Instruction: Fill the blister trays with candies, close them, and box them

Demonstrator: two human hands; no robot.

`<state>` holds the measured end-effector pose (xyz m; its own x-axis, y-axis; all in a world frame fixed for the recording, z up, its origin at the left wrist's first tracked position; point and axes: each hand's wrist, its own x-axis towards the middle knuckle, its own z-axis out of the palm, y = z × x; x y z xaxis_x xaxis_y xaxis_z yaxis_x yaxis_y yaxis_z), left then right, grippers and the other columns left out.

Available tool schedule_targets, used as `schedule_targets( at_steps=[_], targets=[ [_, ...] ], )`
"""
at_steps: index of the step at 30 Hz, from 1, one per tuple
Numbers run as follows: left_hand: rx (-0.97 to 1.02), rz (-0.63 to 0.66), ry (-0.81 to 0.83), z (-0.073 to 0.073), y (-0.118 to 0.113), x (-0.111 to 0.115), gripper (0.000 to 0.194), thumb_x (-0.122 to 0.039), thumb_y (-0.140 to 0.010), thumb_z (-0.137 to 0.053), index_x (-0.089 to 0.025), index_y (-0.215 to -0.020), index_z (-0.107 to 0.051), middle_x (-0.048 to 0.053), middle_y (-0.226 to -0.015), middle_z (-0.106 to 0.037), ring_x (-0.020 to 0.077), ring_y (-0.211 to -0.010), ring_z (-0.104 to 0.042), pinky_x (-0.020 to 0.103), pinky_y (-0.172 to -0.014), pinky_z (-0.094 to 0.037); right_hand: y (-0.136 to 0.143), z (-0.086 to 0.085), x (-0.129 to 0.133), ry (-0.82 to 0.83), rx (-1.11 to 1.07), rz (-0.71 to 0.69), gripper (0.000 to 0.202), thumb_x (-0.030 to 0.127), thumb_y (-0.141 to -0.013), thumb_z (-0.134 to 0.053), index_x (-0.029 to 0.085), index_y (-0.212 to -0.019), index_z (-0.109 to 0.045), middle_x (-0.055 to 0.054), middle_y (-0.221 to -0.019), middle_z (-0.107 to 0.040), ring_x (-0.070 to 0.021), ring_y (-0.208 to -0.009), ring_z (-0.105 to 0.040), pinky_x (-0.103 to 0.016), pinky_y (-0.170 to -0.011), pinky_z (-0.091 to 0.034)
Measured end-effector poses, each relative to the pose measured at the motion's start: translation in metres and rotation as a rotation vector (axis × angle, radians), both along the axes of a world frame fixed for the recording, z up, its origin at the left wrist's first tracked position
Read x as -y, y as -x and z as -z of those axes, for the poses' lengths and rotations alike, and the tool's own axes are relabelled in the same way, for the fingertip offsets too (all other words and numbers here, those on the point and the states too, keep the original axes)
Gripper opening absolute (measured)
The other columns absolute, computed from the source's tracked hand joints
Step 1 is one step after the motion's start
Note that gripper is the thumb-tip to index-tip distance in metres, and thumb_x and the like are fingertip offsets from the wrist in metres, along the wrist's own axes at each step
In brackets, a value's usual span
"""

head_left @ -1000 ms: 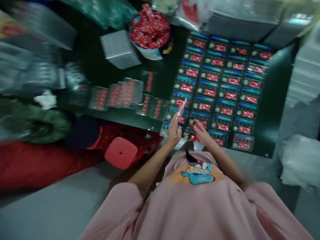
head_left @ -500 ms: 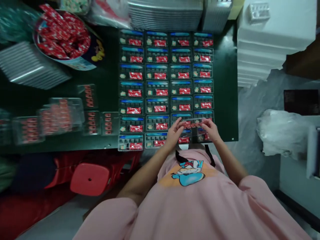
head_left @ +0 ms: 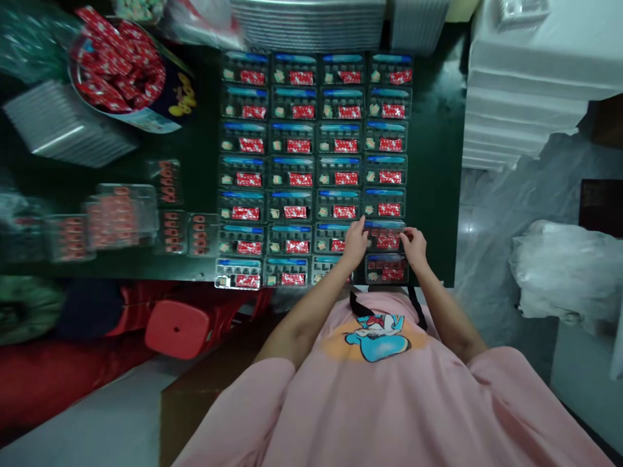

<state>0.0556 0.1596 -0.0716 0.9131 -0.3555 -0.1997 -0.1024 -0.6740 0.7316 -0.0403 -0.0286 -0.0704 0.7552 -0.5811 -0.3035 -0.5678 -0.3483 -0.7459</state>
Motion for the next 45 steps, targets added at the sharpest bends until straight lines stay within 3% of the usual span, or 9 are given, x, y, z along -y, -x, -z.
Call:
schedule_targets(
  at_steps=[10, 17, 21, 25, 29, 32, 36, 39, 45],
  targets=[
    [0.077, 0.117, -0.122, 0.014, 0.002, 0.000, 0.052, -0.006, -0.084, -0.047, -0.017, -0.133, -0.057, 0.016, -0.126, -0.056, 0.0268, -0.118, -0.052, 0.045, -0.105, -0.042, -0.004, 0.004, 0.003, -0.097, -0.108, 0.039, 0.039, 0.040, -0.080, -0.058, 0.017, -0.111, -0.066, -0.005, -0.084, -0.069, -0.0199, -0.078, -0.060, -0.034, -0.080, -0.046],
    [0.060, 0.047, -0.047, 0.014, -0.002, 0.001, 0.052, -0.005, -0.082, -0.045, -0.018, -0.130, -0.061, 0.014, -0.123, -0.056, 0.0248, -0.116, -0.052, 0.043, -0.105, -0.041, -0.010, -0.011, -0.005, -0.453, 0.018, 0.253, 0.055, 0.044, -0.069, -0.068, 0.017, -0.116, -0.058, -0.001, -0.085, -0.067, -0.0160, -0.080, -0.060, -0.029, -0.074, -0.048],
    [0.072, 0.037, -0.026, -0.001, -0.010, 0.000, 0.052, -0.006, -0.082, -0.048, -0.020, -0.130, -0.062, 0.013, -0.119, -0.058, 0.0252, -0.113, -0.054, 0.044, -0.104, -0.042, -0.017, -0.027, -0.010, -0.666, 0.100, 0.279, 0.052, 0.040, -0.067, -0.070, 0.019, -0.112, -0.055, -0.002, -0.087, -0.069, -0.0162, -0.082, -0.063, -0.027, -0.072, -0.049],
    [0.048, 0.022, 0.041, -0.028, -0.005, -0.004, 0.048, -0.013, -0.084, -0.054, -0.020, -0.132, -0.061, 0.012, -0.123, -0.060, 0.0250, -0.115, -0.054, 0.044, -0.106, -0.041, -0.004, -0.043, -0.001, -0.718, 0.143, 0.267, 0.051, 0.039, -0.067, -0.072, 0.022, -0.111, -0.053, -0.002, -0.089, -0.069, -0.0181, -0.083, -0.066, -0.028, -0.070, -0.050],
    [-0.288, -0.017, 0.180, -0.047, 0.030, -0.020, 0.058, -0.022, -0.082, -0.063, -0.020, -0.139, -0.053, 0.011, -0.119, -0.064, 0.0195, -0.094, -0.063, 0.037, -0.091, -0.053, 0.041, -0.049, 0.006, -0.761, 0.086, 0.260, 0.052, 0.041, -0.068, -0.072, 0.023, -0.114, -0.055, -0.002, -0.091, -0.069, -0.0193, -0.083, -0.066, -0.031, -0.071, -0.052],
    [-0.513, -0.062, 0.185, -0.047, 0.064, -0.032, 0.057, -0.023, -0.079, -0.067, -0.016, -0.135, -0.058, 0.009, -0.103, -0.069, 0.0187, -0.085, -0.065, 0.035, -0.083, -0.055, 0.078, -0.042, 0.001, -0.719, 0.034, 0.225, 0.053, 0.043, -0.070, -0.071, 0.023, -0.116, -0.057, -0.002, -0.090, -0.069, -0.0201, -0.086, -0.065, -0.035, -0.081, -0.053],
    [-0.501, -0.108, 0.084, -0.036, 0.092, -0.038, 0.052, -0.019, -0.077, -0.068, -0.017, -0.128, -0.063, 0.008, -0.098, -0.066, 0.0191, -0.085, -0.064, 0.035, -0.084, -0.054, 0.107, -0.028, -0.012, -0.420, -0.003, 0.097, 0.052, 0.047, -0.078, -0.063, 0.020, -0.122, -0.060, -0.007, -0.107, -0.066, -0.0209, -0.099, -0.061, -0.038, -0.095, -0.048],
    [-0.419, -0.078, 0.010, -0.026, 0.096, -0.038, 0.050, -0.015, -0.076, -0.067, -0.019, -0.126, -0.065, 0.008, -0.100, -0.063, 0.0198, -0.088, -0.064, 0.036, -0.088, -0.054, 0.111, -0.018, -0.019, -0.237, -0.071, 0.023, 0.052, 0.046, -0.081, -0.057, 0.016, -0.124, -0.061, -0.011, -0.111, -0.063, -0.0216, -0.099, -0.060, -0.040, -0.097, -0.047],
    [-0.211, 0.059, -0.024, -0.005, 0.079, -0.024, 0.052, -0.013, -0.083, -0.057, -0.016, -0.135, -0.055, 0.014, -0.112, -0.061, 0.0274, -0.109, -0.061, 0.046, -0.100, -0.049, 0.087, -0.003, -0.013, -0.155, -0.104, 0.031, 0.056, 0.049, -0.083, -0.051, 0.014, -0.127, -0.059, -0.009, -0.106, -0.066, -0.0222, -0.098, -0.060, -0.041, -0.097, -0.046]
  ],
)
